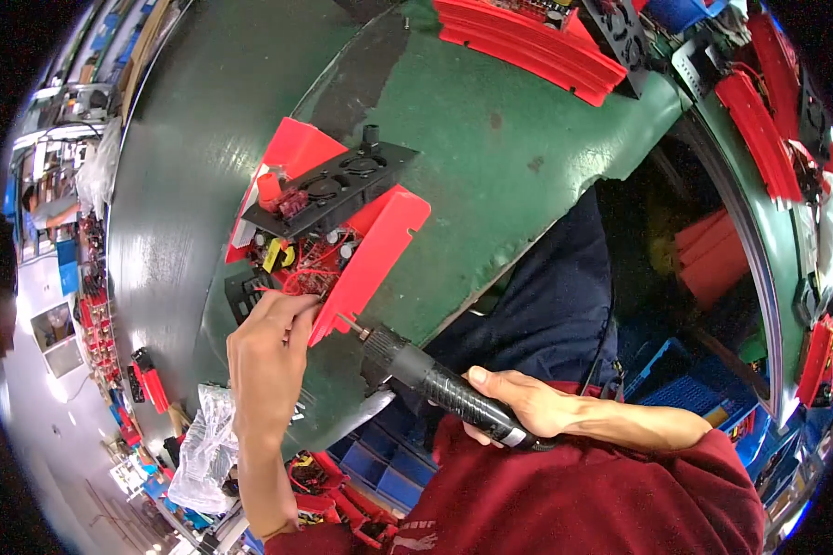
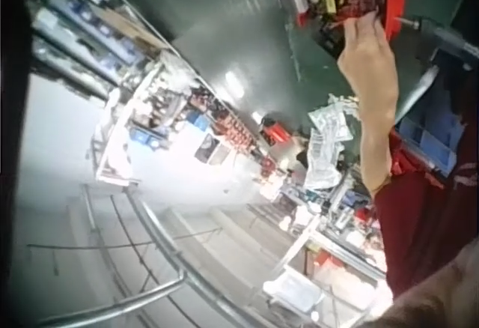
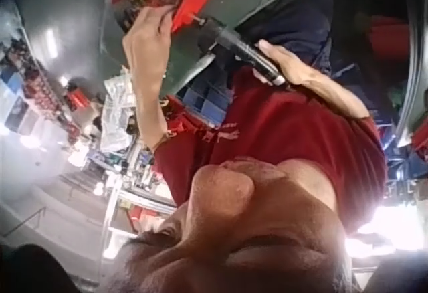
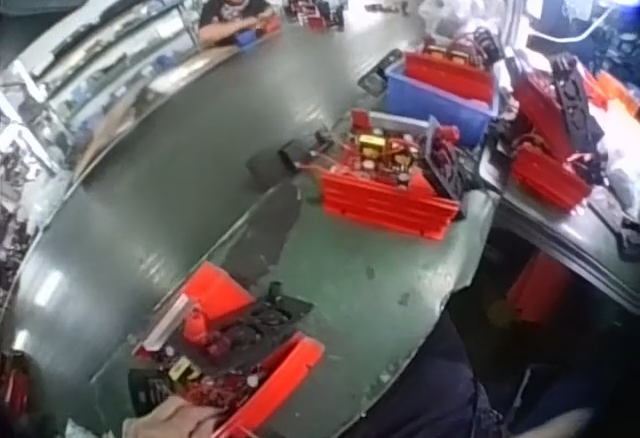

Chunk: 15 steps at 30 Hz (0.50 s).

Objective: Assemble electronic circuit boards and components into red plastic housings using an electric screwdriver.

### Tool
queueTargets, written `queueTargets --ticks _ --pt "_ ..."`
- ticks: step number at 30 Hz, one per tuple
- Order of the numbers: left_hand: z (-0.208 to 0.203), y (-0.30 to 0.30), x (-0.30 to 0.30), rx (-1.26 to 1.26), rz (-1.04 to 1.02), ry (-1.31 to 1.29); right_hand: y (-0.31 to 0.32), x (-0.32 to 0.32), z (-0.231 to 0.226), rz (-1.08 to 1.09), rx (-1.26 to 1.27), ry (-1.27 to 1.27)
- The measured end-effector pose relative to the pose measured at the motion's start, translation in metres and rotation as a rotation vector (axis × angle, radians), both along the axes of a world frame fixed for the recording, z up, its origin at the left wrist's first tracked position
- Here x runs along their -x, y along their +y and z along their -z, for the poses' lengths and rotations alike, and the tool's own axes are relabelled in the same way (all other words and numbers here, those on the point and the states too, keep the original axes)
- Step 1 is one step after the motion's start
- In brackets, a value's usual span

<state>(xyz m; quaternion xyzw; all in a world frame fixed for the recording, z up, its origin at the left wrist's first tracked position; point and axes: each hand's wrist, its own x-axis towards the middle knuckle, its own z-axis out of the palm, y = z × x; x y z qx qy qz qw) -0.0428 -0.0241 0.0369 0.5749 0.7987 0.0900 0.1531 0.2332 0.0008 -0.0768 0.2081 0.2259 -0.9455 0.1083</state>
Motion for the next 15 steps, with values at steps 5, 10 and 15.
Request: queueTargets --ticks 5,10,15 --pt "-0.007 0.002 0.006 0.011 -0.019 -0.048 0.005 0.004 -0.006 0.0 0.016 0.004" --pt "-0.001 0.002 0.005 -0.007 -0.049 -0.072 0.007 0.007 -0.011 0.003 0.008 -0.012" --pt "0.0 -0.004 0.008 -0.049 -0.02 -0.032 0.004 0.01 -0.015 0.006 0.001 -0.012"
